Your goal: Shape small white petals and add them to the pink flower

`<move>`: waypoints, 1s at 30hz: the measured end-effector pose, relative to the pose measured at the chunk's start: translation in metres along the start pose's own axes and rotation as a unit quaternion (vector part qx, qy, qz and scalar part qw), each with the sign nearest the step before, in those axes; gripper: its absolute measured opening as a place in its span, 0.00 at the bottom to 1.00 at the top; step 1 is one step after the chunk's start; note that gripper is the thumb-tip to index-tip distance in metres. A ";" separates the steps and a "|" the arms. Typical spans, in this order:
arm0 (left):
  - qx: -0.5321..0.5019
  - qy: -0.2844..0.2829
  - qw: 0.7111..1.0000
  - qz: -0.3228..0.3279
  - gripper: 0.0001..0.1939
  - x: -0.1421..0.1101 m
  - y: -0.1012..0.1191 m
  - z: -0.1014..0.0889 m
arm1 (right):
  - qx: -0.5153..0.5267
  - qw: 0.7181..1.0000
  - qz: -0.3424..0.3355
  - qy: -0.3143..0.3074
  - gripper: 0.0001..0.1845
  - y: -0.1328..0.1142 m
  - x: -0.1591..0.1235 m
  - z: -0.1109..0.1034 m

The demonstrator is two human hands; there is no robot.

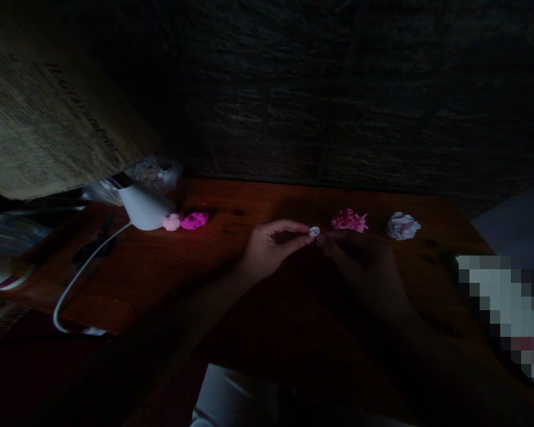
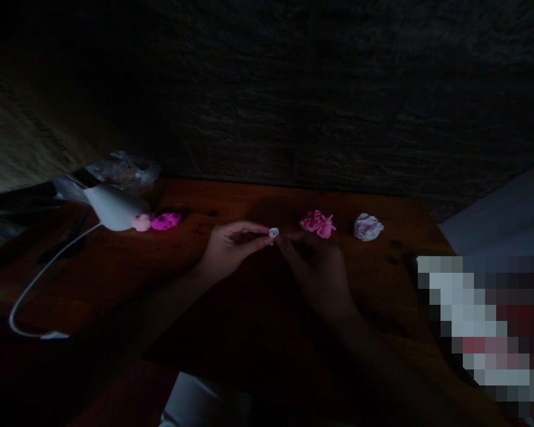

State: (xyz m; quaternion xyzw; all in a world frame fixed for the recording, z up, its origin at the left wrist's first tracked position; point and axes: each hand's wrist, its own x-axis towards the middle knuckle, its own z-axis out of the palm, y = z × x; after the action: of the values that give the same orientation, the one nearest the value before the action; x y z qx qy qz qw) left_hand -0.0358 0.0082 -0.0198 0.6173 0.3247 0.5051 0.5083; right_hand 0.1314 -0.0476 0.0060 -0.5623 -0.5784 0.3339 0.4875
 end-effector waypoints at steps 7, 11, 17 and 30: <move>0.035 0.033 0.999 0.024 0.09 -0.003 0.005 0.001 | -0.005 1.000 -0.012 0.016 0.14 0.005 -0.005 0.007; 0.038 0.028 0.998 0.039 0.08 -0.003 0.004 0.001 | 0.021 0.999 -0.008 0.030 0.12 0.004 -0.004 0.008; 0.022 0.036 0.999 0.030 0.10 -0.003 0.004 0.001 | 0.003 0.998 -0.047 0.032 0.10 0.004 -0.005 0.008; 0.058 0.086 0.993 0.054 0.16 -0.001 0.004 0.001 | -0.021 0.996 -0.087 -0.009 0.15 0.006 -0.010 0.012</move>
State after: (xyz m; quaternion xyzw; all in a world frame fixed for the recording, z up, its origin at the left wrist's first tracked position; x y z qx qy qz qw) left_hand -0.0356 0.0062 -0.0157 0.6164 0.3619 0.5634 0.4142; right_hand 0.1213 -0.0552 -0.0047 -0.5172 -0.6362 0.2830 0.4977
